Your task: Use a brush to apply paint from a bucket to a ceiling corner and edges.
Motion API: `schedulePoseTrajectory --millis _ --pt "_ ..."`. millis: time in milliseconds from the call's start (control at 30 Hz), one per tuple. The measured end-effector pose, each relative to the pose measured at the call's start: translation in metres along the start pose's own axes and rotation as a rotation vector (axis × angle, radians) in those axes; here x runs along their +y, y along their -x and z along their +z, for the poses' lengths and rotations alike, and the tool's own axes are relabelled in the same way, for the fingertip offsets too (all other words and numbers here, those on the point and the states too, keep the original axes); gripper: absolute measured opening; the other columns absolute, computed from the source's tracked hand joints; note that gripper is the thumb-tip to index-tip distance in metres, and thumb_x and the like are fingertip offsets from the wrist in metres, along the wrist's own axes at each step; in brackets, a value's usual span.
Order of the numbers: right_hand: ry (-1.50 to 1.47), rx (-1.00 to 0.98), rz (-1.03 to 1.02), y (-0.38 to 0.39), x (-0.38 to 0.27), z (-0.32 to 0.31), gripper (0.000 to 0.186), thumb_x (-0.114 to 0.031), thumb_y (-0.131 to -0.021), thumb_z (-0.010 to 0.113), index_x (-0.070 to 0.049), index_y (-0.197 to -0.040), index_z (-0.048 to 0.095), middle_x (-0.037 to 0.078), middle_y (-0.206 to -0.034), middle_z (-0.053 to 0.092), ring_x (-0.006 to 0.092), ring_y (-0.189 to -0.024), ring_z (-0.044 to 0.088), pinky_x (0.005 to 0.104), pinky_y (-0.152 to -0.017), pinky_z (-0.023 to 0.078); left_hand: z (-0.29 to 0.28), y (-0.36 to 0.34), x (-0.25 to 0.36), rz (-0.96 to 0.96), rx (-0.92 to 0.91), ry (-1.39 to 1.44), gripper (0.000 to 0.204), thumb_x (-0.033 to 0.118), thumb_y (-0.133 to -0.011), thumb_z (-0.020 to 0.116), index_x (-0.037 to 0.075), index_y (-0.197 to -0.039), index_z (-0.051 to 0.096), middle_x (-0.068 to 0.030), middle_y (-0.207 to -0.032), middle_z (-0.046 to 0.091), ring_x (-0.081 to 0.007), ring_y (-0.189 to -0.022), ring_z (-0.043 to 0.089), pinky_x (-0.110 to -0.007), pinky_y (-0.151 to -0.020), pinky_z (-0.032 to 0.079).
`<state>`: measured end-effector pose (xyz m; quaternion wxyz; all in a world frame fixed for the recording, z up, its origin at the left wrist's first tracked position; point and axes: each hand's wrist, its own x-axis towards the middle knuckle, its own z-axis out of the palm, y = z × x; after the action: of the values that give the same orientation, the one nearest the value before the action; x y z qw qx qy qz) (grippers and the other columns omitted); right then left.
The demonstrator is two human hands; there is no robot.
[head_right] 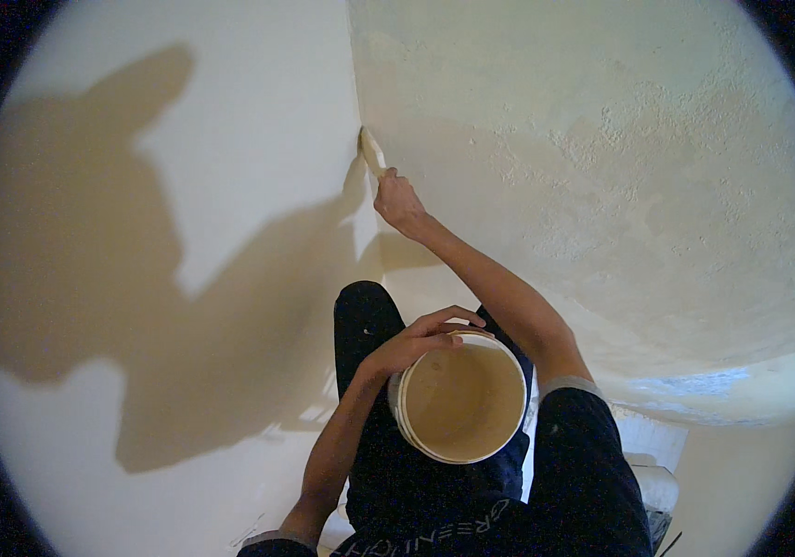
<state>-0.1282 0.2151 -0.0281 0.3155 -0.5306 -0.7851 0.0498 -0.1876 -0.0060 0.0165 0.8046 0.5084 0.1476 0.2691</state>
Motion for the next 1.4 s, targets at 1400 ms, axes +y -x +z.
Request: schedulePoseTrajectory --millis 1400 --pt "-0.209 -0.566 0.249 0.077 0.035 -0.057 0.030 -0.021 -0.088 0.056 0.008 -0.093 0.058 0.022 -0.083 0.066 0.0302 -0.080 0.066 0.0384 -0.071 0.051 0.011 0.016 0.006 0.046 0.053 0.003 0.037 0.015 -0.092 0.056 0.006 -0.127 0.052 -0.0109 -0.123 0.061 -0.0179 -0.114 0.057 -0.033 -0.099 0.043"
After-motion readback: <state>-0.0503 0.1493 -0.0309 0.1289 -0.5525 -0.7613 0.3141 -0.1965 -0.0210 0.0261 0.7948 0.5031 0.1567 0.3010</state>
